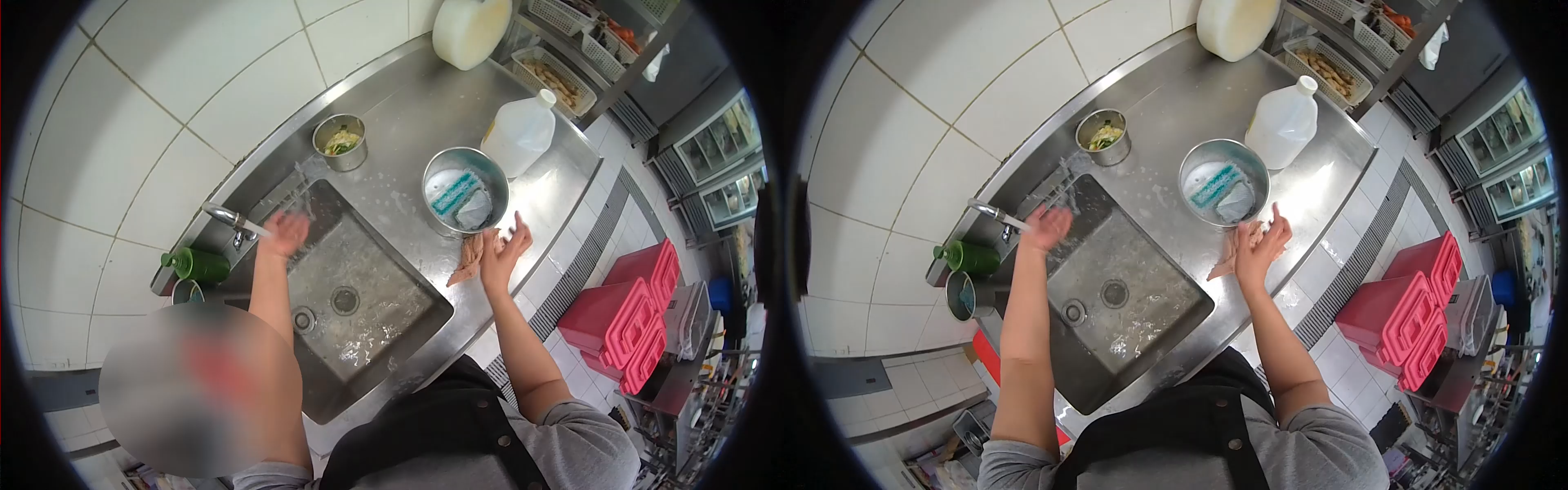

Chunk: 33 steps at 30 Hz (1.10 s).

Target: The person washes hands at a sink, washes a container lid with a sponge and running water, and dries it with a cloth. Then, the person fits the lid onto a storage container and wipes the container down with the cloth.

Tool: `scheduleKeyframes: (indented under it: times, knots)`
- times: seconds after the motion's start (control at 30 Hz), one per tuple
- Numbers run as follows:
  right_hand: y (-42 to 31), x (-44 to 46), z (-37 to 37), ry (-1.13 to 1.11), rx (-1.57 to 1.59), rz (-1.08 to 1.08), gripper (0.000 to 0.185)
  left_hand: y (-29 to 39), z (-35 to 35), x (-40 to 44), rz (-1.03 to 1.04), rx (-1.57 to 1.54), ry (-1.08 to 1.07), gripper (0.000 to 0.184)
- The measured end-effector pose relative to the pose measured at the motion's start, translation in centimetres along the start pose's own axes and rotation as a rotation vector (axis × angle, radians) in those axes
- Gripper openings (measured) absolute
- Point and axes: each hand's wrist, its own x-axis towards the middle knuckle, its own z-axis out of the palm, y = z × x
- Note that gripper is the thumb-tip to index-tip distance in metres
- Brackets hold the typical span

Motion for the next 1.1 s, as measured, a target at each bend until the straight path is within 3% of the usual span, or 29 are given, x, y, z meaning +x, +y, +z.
scheduleKeyframes:
  times: [0.03, 0.1, 0.13, 0.23, 0.3, 0.37, 0.43, 0.53, 0.6, 0.73, 0.8, 0.83, 0.9, 0.93, 1.03, 1.1]
  knots:
    - [0.6, 1.4, 0.9, 0.011, 0.002, 0.006, 0.068, -0.2, -1.6, 0.9, -0.122, 0.042, 0.149, 0.055]
    - [2.5, 3.6, 2.6, -0.055, 0.188, -0.026, 0.075, 0.1, -4.5, 2.3, -0.068, 0.001, 0.239, 0.057]
    - [1.9, 3.9, 2.9, -0.174, 0.256, 0.078, 0.082, 0.6, -5.9, 2.8, -0.012, -0.055, 0.336, 0.059]
    - [0.5, 2.4, 5.1, -0.107, 0.074, 0.045, 0.088, 3.4, -9.7, 3.6, 0.115, -0.262, 0.419, 0.069]
    - [1.0, 2.1, 5.7, -0.109, -0.043, -0.025, 0.095, 5.6, -11.7, 2.7, 0.200, -0.153, 0.452, 0.077]
    - [-0.2, 1.9, 5.6, -0.216, -0.015, 0.082, 0.099, 8.8, -15.7, 4.6, 0.223, -0.174, 0.405, 0.076]
    - [0.0, 2.2, 5.8, -0.236, 0.030, 0.109, 0.104, 11.8, -17.5, 5.6, 0.149, -0.224, 0.375, 0.066]
    - [-1.5, 4.2, 3.2, -0.579, -0.119, 0.160, 0.107, 12.0, -17.4, 5.4, 0.103, -0.201, 0.378, 0.055]
    - [0.1, 5.7, 3.1, -0.567, -0.110, 0.101, 0.106, 12.6, -18.2, 7.1, 0.169, -0.159, 0.469, 0.046]
    - [1.5, 5.0, 1.1, -0.421, -0.145, -0.081, 0.095, 12.0, -17.7, 8.7, 0.189, -0.192, 0.412, 0.028]
    - [2.1, 2.9, -1.1, -0.359, -0.156, -0.181, 0.089, 10.7, -16.1, 8.2, 0.450, -0.056, 0.500, 0.020]
    - [2.3, 1.6, -2.2, -0.310, -0.148, -0.288, 0.084, 10.0, -15.1, 7.0, 0.587, 0.009, 0.544, 0.020]
    - [3.0, -1.9, -4.7, -0.301, -0.121, -0.293, 0.077, 8.6, -14.4, 4.3, 0.874, 0.144, 0.638, 0.028]
    - [4.1, -3.7, -5.9, -0.340, -0.183, -0.297, 0.080, 7.5, -14.8, 3.1, 0.865, 0.137, 0.525, 0.024]
    - [6.4, -6.6, -9.0, -0.363, -0.221, -0.216, 0.083, 3.6, -16.0, 0.8, 0.882, 0.225, 0.467, 0.013]
    - [6.8, -7.6, -10.2, -0.347, -0.193, -0.124, 0.081, 0.4, -19.5, 0.7, 0.651, 0.386, 0.190, 0.010]
